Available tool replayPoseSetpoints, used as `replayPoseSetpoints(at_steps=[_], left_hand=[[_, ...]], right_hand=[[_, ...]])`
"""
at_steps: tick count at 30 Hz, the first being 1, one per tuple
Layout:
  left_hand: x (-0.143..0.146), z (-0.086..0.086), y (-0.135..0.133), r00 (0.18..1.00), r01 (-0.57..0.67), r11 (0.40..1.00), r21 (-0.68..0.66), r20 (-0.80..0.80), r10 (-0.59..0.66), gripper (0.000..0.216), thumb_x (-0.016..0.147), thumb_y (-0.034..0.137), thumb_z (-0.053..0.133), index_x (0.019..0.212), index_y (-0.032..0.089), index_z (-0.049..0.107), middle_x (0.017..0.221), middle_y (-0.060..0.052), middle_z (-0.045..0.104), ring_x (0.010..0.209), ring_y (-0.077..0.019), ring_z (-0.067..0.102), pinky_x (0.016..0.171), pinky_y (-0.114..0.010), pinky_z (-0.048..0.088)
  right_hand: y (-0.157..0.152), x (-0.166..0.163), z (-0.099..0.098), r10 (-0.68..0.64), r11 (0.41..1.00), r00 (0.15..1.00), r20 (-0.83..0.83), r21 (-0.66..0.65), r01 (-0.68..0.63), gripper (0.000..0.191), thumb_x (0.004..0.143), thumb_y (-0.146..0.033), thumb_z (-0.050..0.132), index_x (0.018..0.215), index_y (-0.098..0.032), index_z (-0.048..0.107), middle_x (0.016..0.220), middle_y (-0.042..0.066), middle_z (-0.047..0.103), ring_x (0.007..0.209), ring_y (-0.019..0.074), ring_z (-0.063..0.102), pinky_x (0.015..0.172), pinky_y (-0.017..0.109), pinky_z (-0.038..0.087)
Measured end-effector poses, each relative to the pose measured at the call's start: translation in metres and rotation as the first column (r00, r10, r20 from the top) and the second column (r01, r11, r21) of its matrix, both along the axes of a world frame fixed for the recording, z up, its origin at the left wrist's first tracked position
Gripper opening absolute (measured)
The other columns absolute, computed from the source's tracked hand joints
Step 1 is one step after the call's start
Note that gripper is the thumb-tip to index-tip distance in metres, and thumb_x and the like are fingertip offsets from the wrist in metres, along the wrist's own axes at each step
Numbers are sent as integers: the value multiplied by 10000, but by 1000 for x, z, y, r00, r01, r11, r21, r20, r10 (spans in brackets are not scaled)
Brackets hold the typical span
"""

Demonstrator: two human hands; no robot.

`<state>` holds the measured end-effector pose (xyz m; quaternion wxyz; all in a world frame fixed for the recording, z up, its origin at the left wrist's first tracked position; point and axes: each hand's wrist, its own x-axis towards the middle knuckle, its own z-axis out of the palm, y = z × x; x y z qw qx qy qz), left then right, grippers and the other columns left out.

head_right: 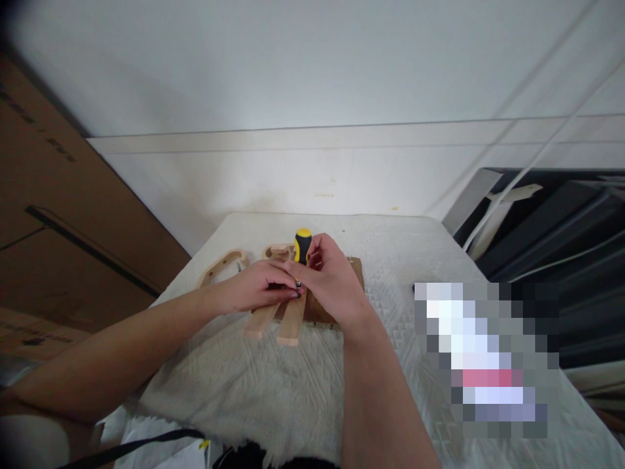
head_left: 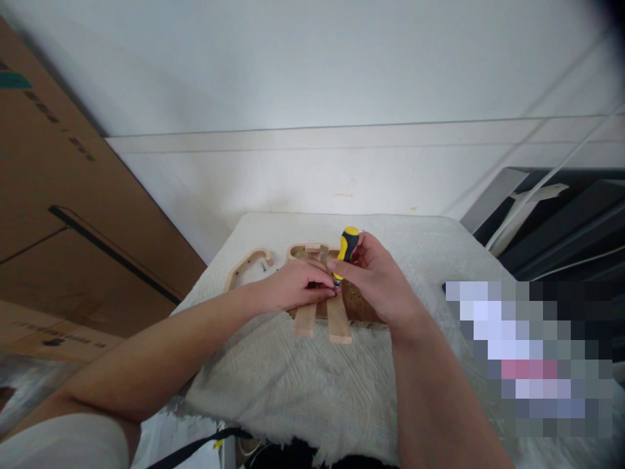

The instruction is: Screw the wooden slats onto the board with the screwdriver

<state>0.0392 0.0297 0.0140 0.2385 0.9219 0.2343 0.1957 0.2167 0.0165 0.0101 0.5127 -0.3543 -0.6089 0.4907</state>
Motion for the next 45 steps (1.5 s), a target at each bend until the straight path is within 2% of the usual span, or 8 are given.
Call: replayPoseSetpoints(at_steps=[3,7,14,19,27,33,40,45], left_hand=[[0,0,0,1000,-2,1000,-5,7,2,151,903,193,559,884,127,694,901,-72,709,838,-138,641,765,-226,454],[1,0,1,1000,16,1000,3,-1,-16,157,903,204,561,891,128,697,905,-80,707,852,-148,638,773,-236,457],[-1,0,0,1000,-5,1000,-4,-8,5,192,913,236,545,848,127,689,859,-66,700,795,-136,629,732,-225,448],[0,0,0,1000,4,1000,2,5,-4,177,906,220,557,867,118,697,881,-82,703,834,-148,630,771,-238,455],[0,1,0,1000,-4,1000,-3,2,4,181,909,211,548,858,117,693,858,-70,703,803,-136,631,734,-223,453],[0,0,1,1000,-10,1000,10,-10,10,167,903,222,563,863,135,701,882,-71,705,841,-145,632,764,-232,452],[0,-1,0,999,-34,999,5,2,34,146,894,208,577,859,135,699,871,-58,710,807,-132,637,741,-214,439],[1,0,0,1000,-11,1000,6,1,11,158,898,203,568,845,133,699,864,-64,709,815,-133,634,759,-216,443]], right_hand=[[-1,0,2,32,999,999,9,11,-32,245,753,-319,702,938,-228,571,843,-20,607,763,142,555,717,301,448],[-4,1,8,59,998,998,-24,22,-59,143,812,-320,622,898,-212,656,852,5,656,823,156,587,777,309,443],[-5,0,9,7,997,1000,8,-71,-7,291,703,-399,751,833,-209,574,729,-29,610,654,131,545,624,286,430],[-5,1,10,42,999,999,-13,16,-42,146,790,-343,650,832,-203,653,773,-5,642,754,145,573,705,292,442],[-3,1,7,-51,998,997,65,-30,53,292,716,-429,729,843,-205,592,746,-16,619,669,140,546,634,291,432],[-4,3,9,30,1000,999,38,8,-30,168,808,-360,610,833,-199,654,781,5,646,761,156,579,712,299,442],[0,0,1,-100,994,985,143,-31,106,340,658,-429,767,795,-207,549,713,-25,587,650,141,528,619,295,424],[-4,3,6,6,999,1000,9,-37,-5,225,741,-366,672,896,-206,641,845,15,668,800,177,602,762,336,454]])
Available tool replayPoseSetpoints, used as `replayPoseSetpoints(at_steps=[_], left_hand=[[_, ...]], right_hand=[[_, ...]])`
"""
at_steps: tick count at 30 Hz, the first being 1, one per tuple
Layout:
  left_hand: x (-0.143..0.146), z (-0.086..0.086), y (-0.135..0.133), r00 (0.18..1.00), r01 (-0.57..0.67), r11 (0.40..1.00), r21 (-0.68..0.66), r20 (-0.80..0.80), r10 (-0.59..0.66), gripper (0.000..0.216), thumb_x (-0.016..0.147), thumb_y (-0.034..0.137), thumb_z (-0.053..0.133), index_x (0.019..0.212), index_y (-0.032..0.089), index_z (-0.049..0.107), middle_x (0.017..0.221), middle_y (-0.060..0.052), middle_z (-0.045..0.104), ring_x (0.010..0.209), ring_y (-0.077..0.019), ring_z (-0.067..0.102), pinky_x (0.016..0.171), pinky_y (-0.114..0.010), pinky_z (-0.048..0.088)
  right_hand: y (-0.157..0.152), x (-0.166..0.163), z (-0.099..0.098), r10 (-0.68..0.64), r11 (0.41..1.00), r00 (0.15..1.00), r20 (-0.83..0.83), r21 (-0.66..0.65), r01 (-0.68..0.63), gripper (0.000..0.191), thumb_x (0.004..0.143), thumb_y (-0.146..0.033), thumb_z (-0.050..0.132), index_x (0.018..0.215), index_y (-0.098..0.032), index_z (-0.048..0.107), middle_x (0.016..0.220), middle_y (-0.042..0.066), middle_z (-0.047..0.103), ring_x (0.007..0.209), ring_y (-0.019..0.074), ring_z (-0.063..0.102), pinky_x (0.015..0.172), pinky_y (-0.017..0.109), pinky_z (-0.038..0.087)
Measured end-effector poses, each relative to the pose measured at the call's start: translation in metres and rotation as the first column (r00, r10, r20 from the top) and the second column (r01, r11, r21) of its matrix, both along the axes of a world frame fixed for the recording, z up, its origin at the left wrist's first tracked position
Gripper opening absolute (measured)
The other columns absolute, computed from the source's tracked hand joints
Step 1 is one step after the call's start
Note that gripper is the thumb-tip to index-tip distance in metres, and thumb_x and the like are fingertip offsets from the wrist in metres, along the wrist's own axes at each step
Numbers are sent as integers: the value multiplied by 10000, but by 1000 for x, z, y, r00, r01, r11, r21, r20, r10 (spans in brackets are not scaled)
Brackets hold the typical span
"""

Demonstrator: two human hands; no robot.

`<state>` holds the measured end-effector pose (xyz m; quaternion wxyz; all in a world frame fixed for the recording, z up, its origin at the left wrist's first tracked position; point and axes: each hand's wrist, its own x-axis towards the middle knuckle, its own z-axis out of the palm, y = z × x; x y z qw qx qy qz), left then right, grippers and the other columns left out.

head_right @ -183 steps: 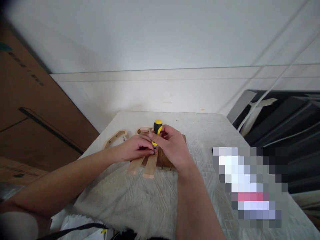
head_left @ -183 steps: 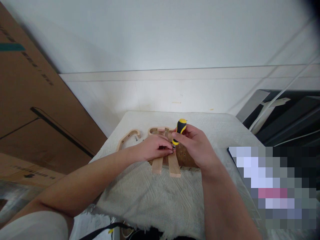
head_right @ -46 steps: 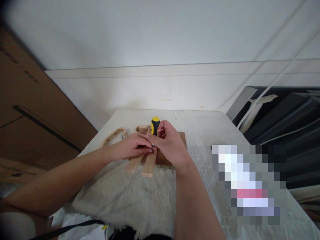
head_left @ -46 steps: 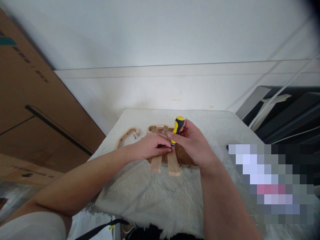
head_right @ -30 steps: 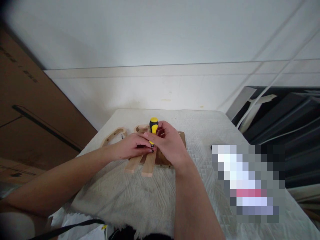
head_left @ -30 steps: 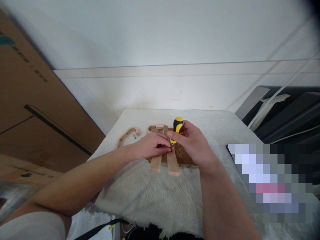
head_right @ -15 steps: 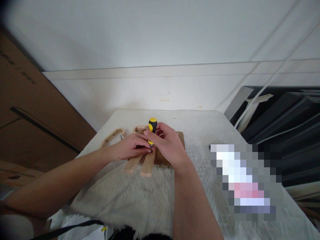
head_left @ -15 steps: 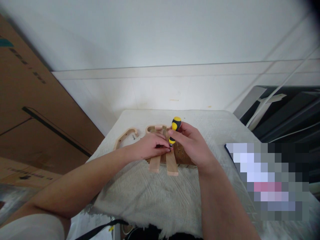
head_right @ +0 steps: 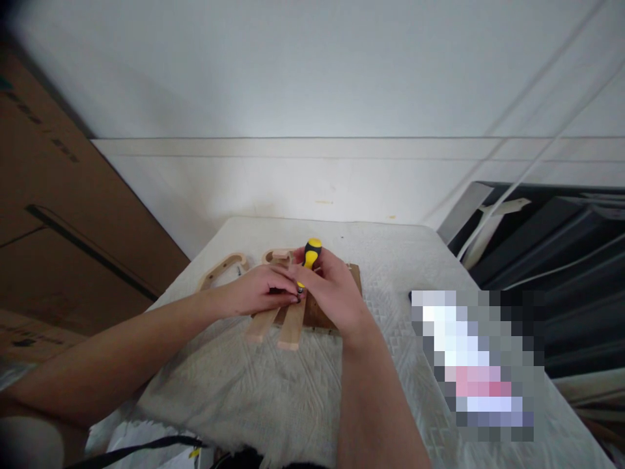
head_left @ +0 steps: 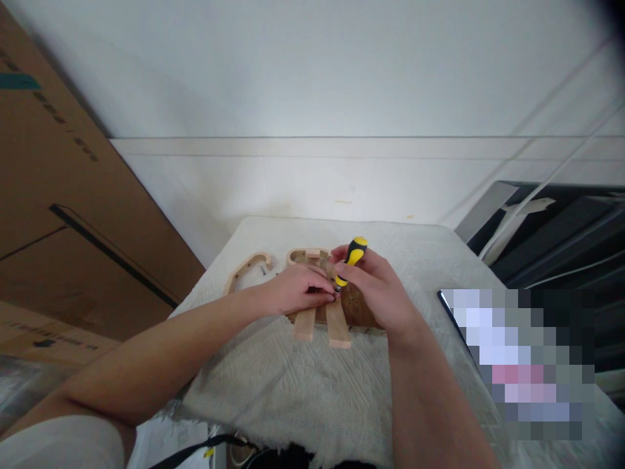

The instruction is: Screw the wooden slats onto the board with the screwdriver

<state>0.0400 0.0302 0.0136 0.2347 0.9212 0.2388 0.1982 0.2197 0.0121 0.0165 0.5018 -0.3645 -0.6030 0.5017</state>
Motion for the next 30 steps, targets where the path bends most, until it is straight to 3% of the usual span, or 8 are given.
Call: replayPoseSetpoints(at_steps=[4,10,16,21,24,30], left_hand=[[0,0,1,1000,6,1000,-2,3,-6,165,900,225,567,846,145,701,876,-69,712,824,-142,634,771,-232,446],[0,2,-1,1000,6,1000,-11,-4,-6,184,905,217,556,797,133,679,809,-54,688,766,-128,613,728,-224,432],[1,3,-1,1000,-6,1000,6,-31,6,154,898,211,566,836,138,686,855,-66,692,820,-145,616,766,-239,438],[0,2,-1,1000,10,1000,-8,-15,-10,168,906,211,555,844,131,688,862,-67,694,818,-138,621,760,-230,440],[0,1,-1,1000,7,1000,-9,-6,-7,152,899,198,564,850,133,694,866,-66,699,813,-135,623,759,-227,443],[0,0,0,1000,3,1000,-6,-6,-3,154,898,221,573,884,141,704,900,-78,708,843,-150,634,785,-246,446]], right_hand=[[1,2,-1,42,999,993,-110,-17,-45,214,756,-316,638,934,-206,683,950,35,701,945,200,616,883,367,432],[4,-3,-2,-17,1000,999,47,-14,17,266,706,-387,738,852,-198,621,780,9,663,737,168,599,702,319,462],[2,0,0,1,1000,999,-54,-12,-1,206,777,-358,649,908,-202,683,925,33,707,892,183,626,831,340,454],[4,-2,-1,-48,999,997,57,-9,49,287,698,-409,743,840,-202,606,787,6,673,738,169,600,697,317,462],[3,-1,0,-94,996,993,76,10,94,268,720,-412,717,852,-203,613,782,5,666,750,174,597,704,319,456],[1,5,0,49,998,993,-108,-31,-52,249,758,-301,639,988,-209,664,919,29,703,905,189,623,838,343,448]])
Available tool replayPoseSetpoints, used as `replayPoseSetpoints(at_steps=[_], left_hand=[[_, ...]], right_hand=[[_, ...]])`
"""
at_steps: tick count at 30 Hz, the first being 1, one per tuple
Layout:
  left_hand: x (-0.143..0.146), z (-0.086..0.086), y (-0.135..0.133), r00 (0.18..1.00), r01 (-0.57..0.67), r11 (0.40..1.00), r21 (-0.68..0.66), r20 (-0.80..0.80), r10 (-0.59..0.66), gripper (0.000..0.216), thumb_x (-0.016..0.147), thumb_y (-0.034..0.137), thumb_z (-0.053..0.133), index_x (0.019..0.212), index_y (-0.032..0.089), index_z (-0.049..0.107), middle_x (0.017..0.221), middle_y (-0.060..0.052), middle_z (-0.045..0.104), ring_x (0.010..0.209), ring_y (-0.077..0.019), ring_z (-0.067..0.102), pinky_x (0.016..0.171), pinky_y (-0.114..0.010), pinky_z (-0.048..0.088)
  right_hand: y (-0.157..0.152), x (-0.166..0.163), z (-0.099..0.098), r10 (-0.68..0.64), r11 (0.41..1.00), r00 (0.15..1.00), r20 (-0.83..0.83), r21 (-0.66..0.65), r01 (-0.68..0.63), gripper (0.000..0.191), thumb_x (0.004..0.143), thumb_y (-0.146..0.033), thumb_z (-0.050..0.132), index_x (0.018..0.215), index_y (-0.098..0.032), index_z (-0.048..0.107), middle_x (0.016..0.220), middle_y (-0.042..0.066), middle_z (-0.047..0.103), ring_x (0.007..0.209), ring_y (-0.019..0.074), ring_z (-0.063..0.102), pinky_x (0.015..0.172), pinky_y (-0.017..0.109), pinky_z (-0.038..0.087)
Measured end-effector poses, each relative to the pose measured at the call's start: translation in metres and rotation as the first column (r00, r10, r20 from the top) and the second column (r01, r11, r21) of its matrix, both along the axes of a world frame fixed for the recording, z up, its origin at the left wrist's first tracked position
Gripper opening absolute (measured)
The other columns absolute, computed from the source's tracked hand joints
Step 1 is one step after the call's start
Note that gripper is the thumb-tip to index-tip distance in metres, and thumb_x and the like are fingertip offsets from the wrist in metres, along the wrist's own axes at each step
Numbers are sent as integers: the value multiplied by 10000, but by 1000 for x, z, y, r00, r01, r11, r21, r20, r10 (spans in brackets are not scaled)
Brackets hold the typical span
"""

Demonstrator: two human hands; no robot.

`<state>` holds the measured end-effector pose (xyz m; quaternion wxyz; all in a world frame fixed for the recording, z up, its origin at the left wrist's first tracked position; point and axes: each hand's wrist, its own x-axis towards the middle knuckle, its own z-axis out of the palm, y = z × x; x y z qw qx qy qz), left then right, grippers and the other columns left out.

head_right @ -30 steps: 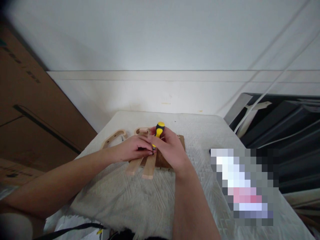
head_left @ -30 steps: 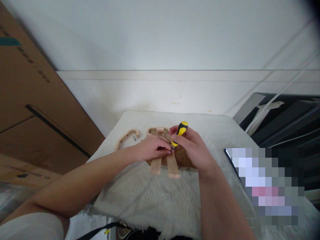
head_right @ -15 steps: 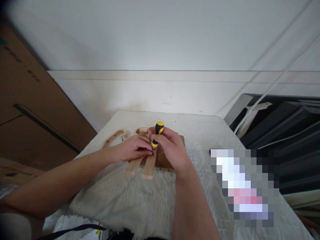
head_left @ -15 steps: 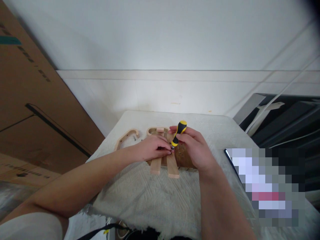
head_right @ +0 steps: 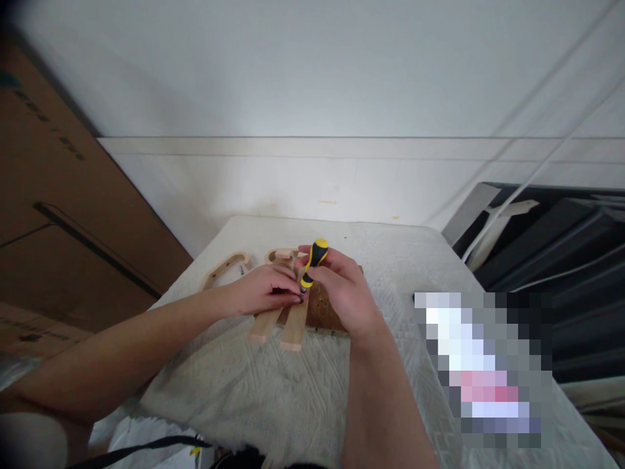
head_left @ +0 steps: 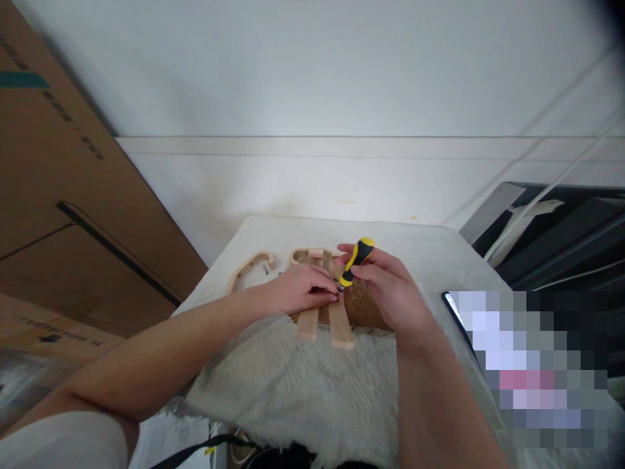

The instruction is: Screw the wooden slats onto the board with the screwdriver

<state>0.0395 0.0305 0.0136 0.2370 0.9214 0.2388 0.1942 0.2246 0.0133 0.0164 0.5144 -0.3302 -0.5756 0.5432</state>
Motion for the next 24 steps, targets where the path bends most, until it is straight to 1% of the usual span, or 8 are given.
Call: replayPoseSetpoints(at_steps=[6,8,12,14,17,19,21,24], left_hand=[[0,3,-2,1000,-6,1000,2,-4,6,162,902,203,559,814,146,682,821,-48,683,785,-130,611,731,-222,427],[0,3,-2,1000,-3,1000,-4,-4,3,164,902,210,559,810,144,677,816,-48,677,779,-129,608,727,-221,425],[1,1,-1,1000,-3,1000,0,-7,3,170,904,227,558,817,139,673,811,-52,674,780,-135,605,732,-227,425],[1,1,-1,1000,1,1000,10,-10,-1,177,905,226,554,809,133,670,808,-56,671,774,-136,601,727,-229,424],[1,2,-1,1000,-1,1000,13,-13,1,172,902,216,555,801,136,669,809,-55,671,773,-135,600,723,-228,423],[1,1,-1,1000,-4,1000,14,-8,4,163,901,214,556,815,141,674,820,-56,679,781,-136,602,729,-231,426],[0,0,0,1000,-1,1000,15,-3,1,163,903,224,556,836,142,681,843,-64,688,801,-142,609,746,-239,433],[0,-1,1,1000,-3,1000,15,2,3,174,904,251,561,847,145,686,864,-72,693,828,-152,618,771,-249,439]], right_hand=[[4,-5,-4,-108,993,977,184,60,99,263,718,-420,725,821,-206,611,749,-10,632,694,152,561,671,301,441],[3,-5,-3,-116,992,974,194,73,103,243,750,-425,689,829,-202,636,770,2,647,728,162,576,696,307,445],[0,-4,1,-44,997,990,132,68,35,193,797,-357,619,894,-203,685,888,25,695,873,186,616,813,327,445],[0,-4,1,-72,995,982,176,75,60,212,795,-384,625,875,-196,679,855,28,690,825,186,613,784,331,447],[1,-5,1,-170,984,940,295,95,148,264,758,-447,666,801,-187,645,755,20,655,708,173,575,701,326,436],[1,-5,2,-197,980,925,325,98,174,280,751,-466,663,768,-188,634,724,18,641,689,174,564,680,325,428],[-1,-4,3,-162,986,944,287,90,142,259,776,-448,619,793,-193,659,759,25,661,746,189,587,714,331,436],[-2,-3,5,-59,994,982,178,104,41,231,788,-323,526,895,-211,697,893,27,699,926,211,612,853,346,429]])
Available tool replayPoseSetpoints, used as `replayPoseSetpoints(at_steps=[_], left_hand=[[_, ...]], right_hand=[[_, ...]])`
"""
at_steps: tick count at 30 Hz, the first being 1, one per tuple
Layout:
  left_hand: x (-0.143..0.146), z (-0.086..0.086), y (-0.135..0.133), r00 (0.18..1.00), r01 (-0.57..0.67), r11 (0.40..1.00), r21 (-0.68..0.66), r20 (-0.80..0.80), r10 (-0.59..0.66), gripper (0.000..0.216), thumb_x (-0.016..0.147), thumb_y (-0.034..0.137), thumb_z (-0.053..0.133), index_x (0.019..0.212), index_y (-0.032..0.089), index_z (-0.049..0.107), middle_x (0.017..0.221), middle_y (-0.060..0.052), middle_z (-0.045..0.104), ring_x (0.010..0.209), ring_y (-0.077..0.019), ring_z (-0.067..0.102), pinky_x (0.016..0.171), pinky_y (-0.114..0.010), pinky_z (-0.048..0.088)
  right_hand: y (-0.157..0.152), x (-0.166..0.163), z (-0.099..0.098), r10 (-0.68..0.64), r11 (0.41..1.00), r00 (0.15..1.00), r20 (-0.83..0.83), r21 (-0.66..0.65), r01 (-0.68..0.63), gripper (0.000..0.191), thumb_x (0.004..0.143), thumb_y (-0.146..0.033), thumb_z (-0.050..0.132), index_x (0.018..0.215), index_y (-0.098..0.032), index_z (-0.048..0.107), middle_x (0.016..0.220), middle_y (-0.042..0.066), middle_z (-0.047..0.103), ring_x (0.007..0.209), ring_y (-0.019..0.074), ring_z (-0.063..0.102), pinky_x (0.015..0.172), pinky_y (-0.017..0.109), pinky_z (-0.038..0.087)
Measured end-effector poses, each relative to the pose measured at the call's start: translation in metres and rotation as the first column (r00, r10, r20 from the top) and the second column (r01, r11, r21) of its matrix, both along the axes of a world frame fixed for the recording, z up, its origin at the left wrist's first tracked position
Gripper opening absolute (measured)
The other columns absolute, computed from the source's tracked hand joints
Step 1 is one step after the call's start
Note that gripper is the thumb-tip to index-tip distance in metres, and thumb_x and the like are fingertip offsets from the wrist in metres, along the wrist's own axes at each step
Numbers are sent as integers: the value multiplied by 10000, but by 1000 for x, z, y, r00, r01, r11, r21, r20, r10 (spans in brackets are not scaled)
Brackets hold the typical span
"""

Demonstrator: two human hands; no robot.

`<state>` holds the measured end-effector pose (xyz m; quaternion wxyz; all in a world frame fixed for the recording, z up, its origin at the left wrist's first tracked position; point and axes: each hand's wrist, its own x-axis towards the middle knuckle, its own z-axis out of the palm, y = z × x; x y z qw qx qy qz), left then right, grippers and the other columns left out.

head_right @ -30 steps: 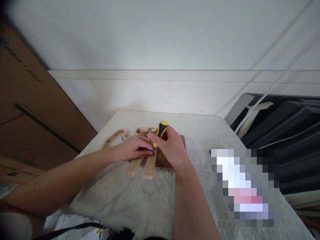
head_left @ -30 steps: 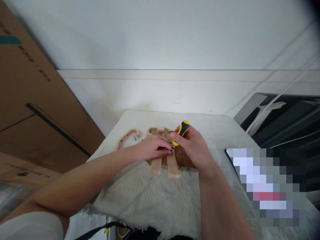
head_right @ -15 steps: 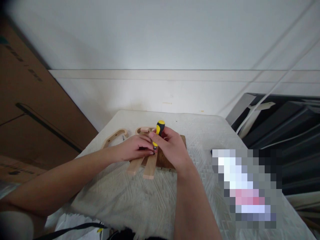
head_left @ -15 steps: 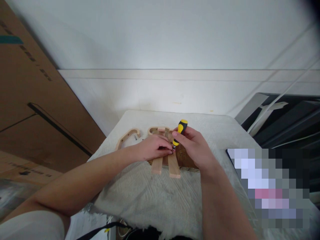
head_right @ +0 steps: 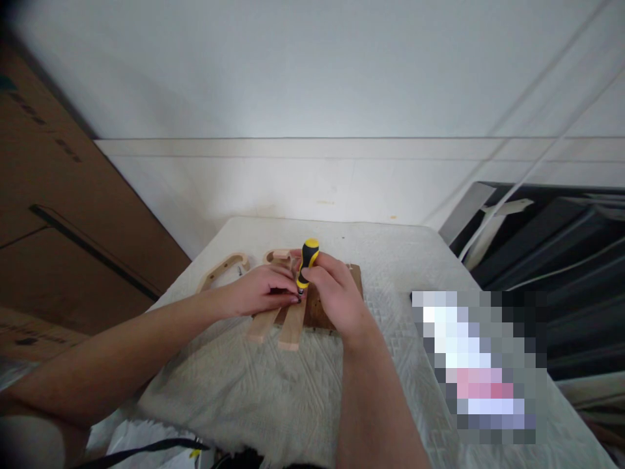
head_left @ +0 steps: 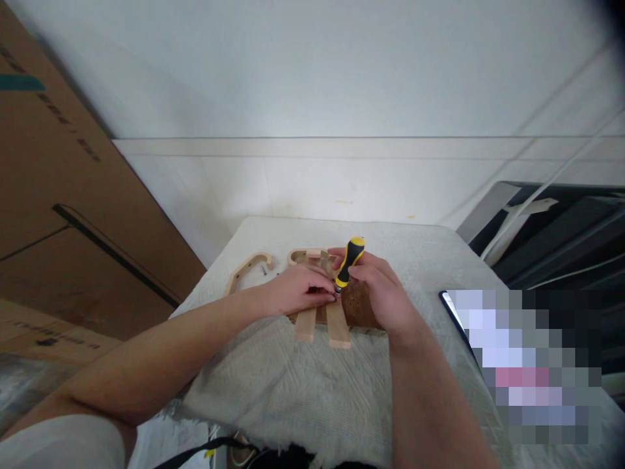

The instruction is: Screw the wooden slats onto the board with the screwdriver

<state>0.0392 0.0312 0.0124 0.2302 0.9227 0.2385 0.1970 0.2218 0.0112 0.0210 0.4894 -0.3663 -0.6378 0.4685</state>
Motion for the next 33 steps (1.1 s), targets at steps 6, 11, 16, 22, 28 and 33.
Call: replayPoseSetpoints(at_steps=[6,11,16,22,28,33], left_hand=[[1,3,-2,999,-13,1000,-1,-29,13,173,907,227,553,820,133,669,852,-67,686,815,-145,617,746,-230,430],[1,3,-3,999,-26,1000,15,-25,26,174,905,217,555,809,125,668,805,-55,677,764,-133,603,709,-219,414],[1,2,-2,1000,-3,1000,12,-23,3,178,909,235,552,820,135,669,833,-61,682,794,-142,614,728,-225,419],[1,1,-1,999,-26,1000,9,-40,26,198,917,243,533,819,130,663,833,-60,685,777,-143,612,711,-227,420],[0,2,-1,999,-11,1000,2,-38,11,183,914,230,539,817,135,662,840,-57,679,810,-145,610,743,-231,426],[0,3,-2,999,-20,1000,-5,-27,20,160,908,215,548,830,135,662,833,-50,676,794,-135,605,729,-223,425]], right_hand=[[2,-1,-2,-87,996,985,149,21,84,168,793,-342,574,795,-199,663,796,29,665,811,205,601,749,340,440],[3,-3,-6,-119,993,976,181,28,116,278,741,-459,680,791,-197,601,710,4,606,659,162,542,609,301,415],[1,-1,0,-59,998,993,98,35,56,149,806,-333,582,816,-205,656,805,20,661,793,184,596,698,309,436],[3,-2,-4,-103,995,982,155,2,104,256,734,-431,684,772,-190,607,698,4,615,645,159,549,602,300,418],[2,-2,-3,-84,996,993,79,-3,85,165,784,-341,587,822,-193,651,796,23,660,763,178,591,694,316,433],[3,-1,-3,-131,991,981,144,4,132,230,742,-405,665,808,-191,612,732,3,624,670,160,555,634,305,414]])
